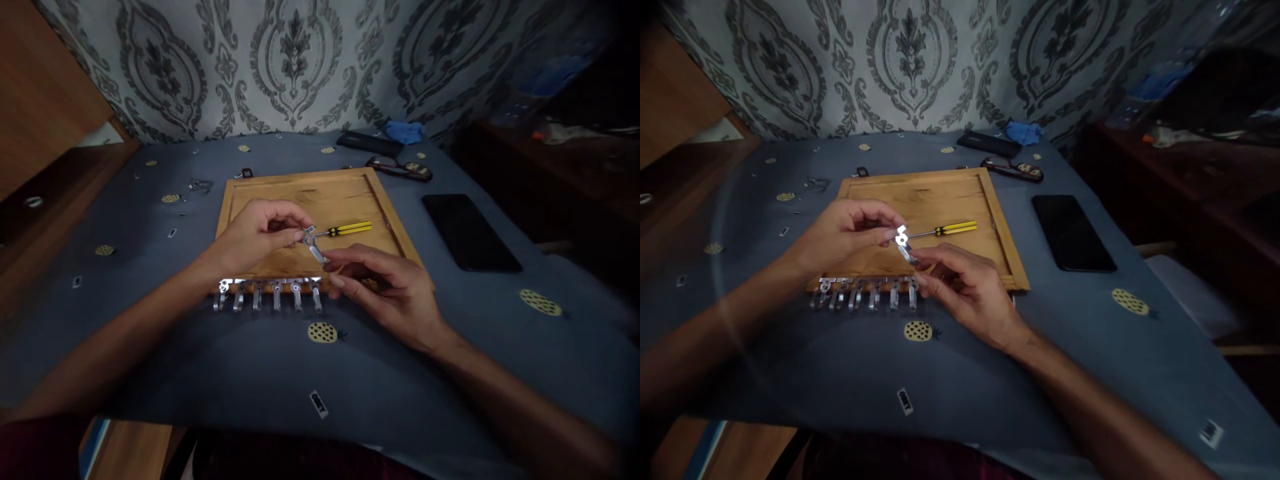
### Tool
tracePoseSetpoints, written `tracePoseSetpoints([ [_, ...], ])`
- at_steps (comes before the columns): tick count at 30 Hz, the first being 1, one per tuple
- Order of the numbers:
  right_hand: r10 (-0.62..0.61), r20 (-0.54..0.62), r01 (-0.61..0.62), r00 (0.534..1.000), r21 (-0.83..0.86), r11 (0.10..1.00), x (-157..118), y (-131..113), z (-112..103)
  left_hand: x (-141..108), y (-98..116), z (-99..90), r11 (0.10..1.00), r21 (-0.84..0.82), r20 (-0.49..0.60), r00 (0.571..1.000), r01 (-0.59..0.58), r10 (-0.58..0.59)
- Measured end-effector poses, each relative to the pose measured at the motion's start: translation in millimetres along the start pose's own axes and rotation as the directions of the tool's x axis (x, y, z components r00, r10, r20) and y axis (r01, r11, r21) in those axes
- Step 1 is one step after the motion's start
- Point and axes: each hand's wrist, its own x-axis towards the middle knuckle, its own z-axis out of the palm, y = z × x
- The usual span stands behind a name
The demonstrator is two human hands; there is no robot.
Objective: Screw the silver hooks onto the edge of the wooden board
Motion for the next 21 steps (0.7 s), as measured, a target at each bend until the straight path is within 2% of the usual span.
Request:
tracePoseSetpoints([
  [7,0.153,0.012,-0.153,0.988,0.097,0.983,2,-1,1,0,2,4.9,1.000,-0.019,0.028,0.999,0.018,-0.017],
  [14,0.219,0.036,-0.222,0.975,0.140,0.965,4,-9,0,-6,1,10.8,1.000,-0.009,0.012,1.000,0.004,-0.004],
  [18,0.295,-0.012,-0.286,0.955,0.210,0.935,-1,-17,1,-16,6,6.3,0.991,0.131,-0.089,0.995,-0.041,0.053],
  [21,0.385,-0.058,-0.352,0.921,0.298,0.887,-13,-18,2,-26,11,5.0,0.966,0.256,-0.129,0.988,-0.045,0.080],
])
